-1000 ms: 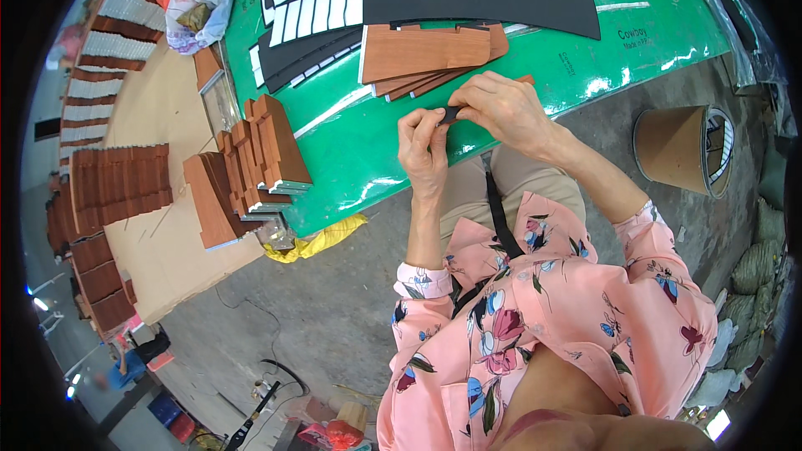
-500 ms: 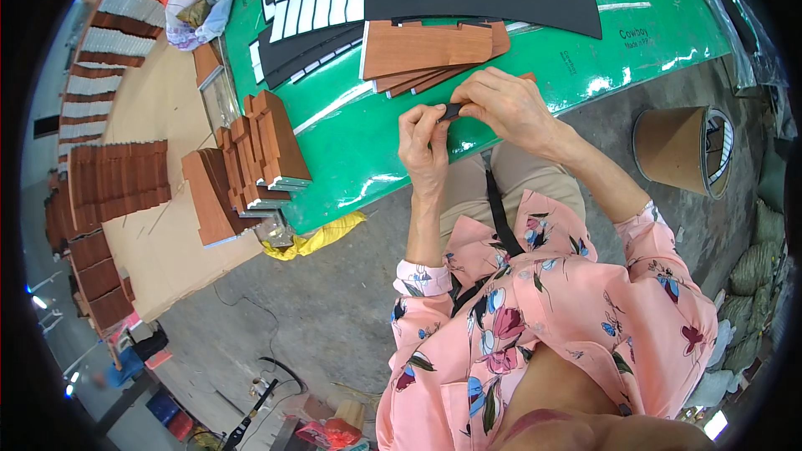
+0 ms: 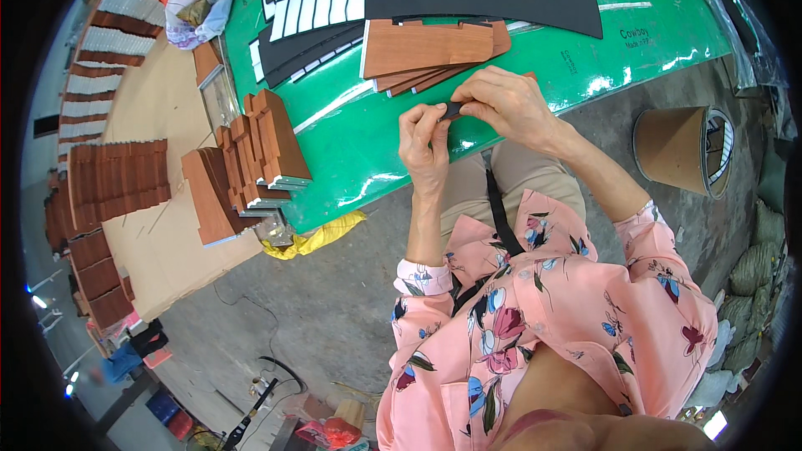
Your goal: Applying black adhesive strips and metal clips to rectangular wooden blocks.
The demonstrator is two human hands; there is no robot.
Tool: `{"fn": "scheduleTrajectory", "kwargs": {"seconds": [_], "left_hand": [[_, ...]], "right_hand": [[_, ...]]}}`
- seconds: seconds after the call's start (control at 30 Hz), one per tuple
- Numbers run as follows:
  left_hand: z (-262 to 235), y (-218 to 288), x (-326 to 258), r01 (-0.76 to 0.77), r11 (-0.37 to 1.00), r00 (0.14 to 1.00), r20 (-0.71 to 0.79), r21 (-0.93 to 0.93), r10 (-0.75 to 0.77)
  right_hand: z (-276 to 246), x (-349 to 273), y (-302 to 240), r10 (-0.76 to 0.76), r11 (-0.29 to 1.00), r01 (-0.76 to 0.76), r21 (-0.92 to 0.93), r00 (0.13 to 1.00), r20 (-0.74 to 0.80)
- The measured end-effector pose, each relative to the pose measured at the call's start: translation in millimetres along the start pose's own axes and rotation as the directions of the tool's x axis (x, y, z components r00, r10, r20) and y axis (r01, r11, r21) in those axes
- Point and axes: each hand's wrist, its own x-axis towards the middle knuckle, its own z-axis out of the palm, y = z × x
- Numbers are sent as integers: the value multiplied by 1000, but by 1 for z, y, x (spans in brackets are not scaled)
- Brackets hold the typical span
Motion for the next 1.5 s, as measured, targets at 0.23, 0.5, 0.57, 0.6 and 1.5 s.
{"fn": "scheduleTrajectory", "kwargs": {"seconds": [0.23, 0.5, 0.57, 0.6, 1.5], "left_hand": [[0, 1, 0, 1, 1000, 1000, 4, 6, -1], [3, 1, 1, -42, 999, 999, -34, 19, 43], [2, 1, 1, -30, 999, 999, -22, 23, 30], [2, 1, 2, -32, 999, 999, -21, 21, 32], [1, 1, 0, -46, 997, 999, 12, 65, 46]], "right_hand": [[2, -1, 1, 0, 1000, 0, 0, 1000, -21], [2, -11, 12, 12, 991, -11, 133, 1000, -12], [-2, -14, 6, 206, 921, -197, 337, 979, 10], [-3, -14, 7, 207, 921, -197, 335, 978, 8], [3, 0, 1, -81, 996, 76, -43, 991, -109]]}}
